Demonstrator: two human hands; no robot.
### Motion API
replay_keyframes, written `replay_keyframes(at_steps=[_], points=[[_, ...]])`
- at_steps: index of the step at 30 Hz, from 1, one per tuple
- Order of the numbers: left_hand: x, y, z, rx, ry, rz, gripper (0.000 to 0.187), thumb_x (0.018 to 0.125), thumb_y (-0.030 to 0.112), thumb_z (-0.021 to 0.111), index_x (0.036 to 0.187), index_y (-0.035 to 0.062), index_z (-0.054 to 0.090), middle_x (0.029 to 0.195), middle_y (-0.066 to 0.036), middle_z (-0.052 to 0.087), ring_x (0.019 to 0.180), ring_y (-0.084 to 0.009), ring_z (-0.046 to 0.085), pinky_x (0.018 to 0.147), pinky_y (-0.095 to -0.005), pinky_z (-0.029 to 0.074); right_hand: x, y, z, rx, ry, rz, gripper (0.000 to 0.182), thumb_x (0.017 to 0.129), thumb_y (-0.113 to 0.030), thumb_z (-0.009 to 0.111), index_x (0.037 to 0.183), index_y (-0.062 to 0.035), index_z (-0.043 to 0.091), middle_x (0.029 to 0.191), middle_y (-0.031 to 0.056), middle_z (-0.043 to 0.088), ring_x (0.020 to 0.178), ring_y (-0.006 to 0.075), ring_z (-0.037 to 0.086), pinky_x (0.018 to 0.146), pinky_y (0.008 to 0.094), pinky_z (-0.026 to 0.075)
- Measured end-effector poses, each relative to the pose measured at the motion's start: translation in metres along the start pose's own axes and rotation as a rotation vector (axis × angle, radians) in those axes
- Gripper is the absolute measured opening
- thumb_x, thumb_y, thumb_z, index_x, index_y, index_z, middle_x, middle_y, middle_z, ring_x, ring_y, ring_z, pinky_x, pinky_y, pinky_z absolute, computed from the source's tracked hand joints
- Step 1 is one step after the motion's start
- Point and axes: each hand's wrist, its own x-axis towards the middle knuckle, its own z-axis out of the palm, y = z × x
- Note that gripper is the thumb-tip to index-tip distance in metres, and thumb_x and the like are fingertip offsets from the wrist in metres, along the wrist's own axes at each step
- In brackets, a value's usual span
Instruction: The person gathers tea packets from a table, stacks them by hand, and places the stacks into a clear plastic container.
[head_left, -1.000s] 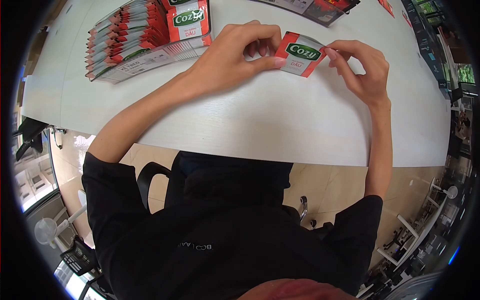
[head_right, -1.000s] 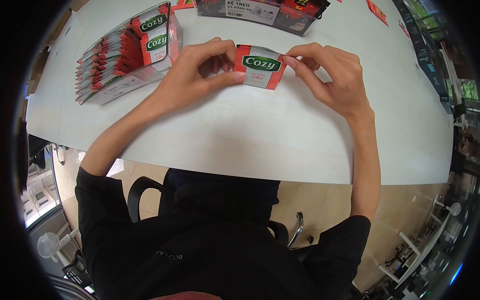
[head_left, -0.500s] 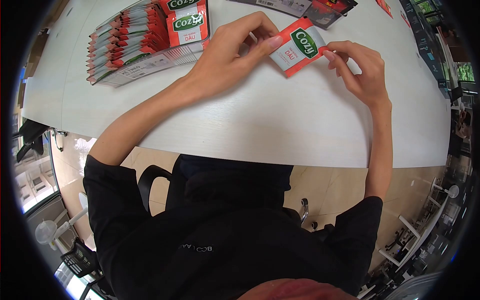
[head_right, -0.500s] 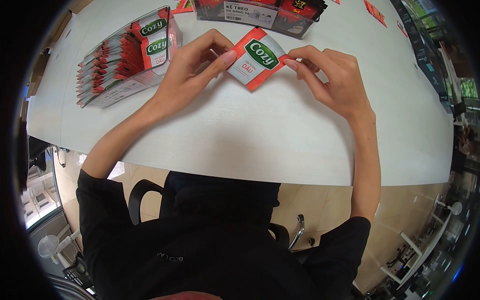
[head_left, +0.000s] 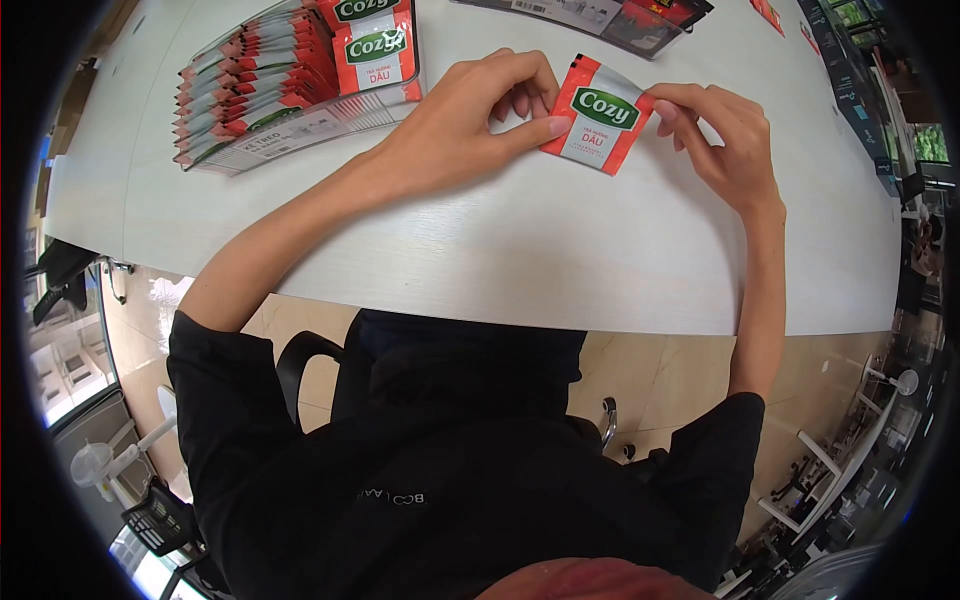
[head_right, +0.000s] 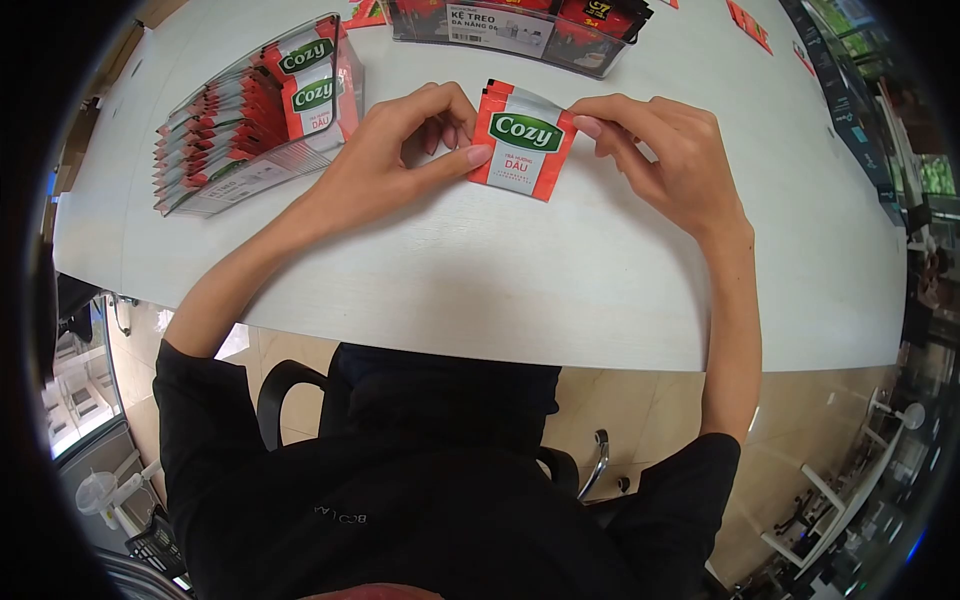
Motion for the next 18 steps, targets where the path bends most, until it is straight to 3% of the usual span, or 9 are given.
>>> replay_keyframes(at_steps=[10,12,16,18], points=[[0.0,0.005,-0.006,-0.034,-0.032,-0.058,0.024,0.09,0.019,0.077,0.087,0.005,0.058,0.08,0.001,0.055,0.071,-0.0057,0.044,0.062,-0.0243,0.036,0.005,-0.006,-0.003,-0.08,0.016,-0.053,0.012,0.083,-0.017,0.08,0.082,-0.0079,0.072,0.069,0.0024,0.069,0.056,0.0132,0.063,0.055,0.0264,0.045],[0.001,0.0,-0.003,-0.078,0.07,-0.003,0.028,0.091,0.024,0.075,0.09,0.0032,0.056,0.08,-0.008,0.06,0.068,-0.0153,0.05,0.063,-0.0301,0.042,0.005,-0.002,-0.006,-0.112,0.085,-0.04,0.01,0.083,-0.015,0.079,0.082,-0.0073,0.073,0.07,0.0017,0.07,0.055,0.0129,0.062,0.054,0.0261,0.045],[-0.001,-0.009,0.001,-0.037,0.072,-0.036,0.029,0.092,0.023,0.074,0.099,0.0038,0.053,0.087,-0.009,0.063,0.069,-0.0159,0.05,0.063,-0.0322,0.043,0.003,0.005,-0.015,-0.119,0.124,0.022,0.009,0.083,-0.012,0.079,0.083,-0.0059,0.072,0.072,0.0021,0.071,0.056,0.0123,0.061,0.053,0.0257,0.045],[-0.001,-0.013,0.004,-0.09,0.139,-0.024,0.032,0.091,0.021,0.075,0.107,0.004,0.052,0.092,-0.011,0.068,0.074,-0.0169,0.058,0.07,-0.0335,0.05,0.003,0.006,-0.02,-0.132,0.139,0.042,0.008,0.084,-0.01,0.078,0.083,-0.0049,0.072,0.073,0.0029,0.071,0.057,0.012,0.062,0.054,0.025,0.047]])
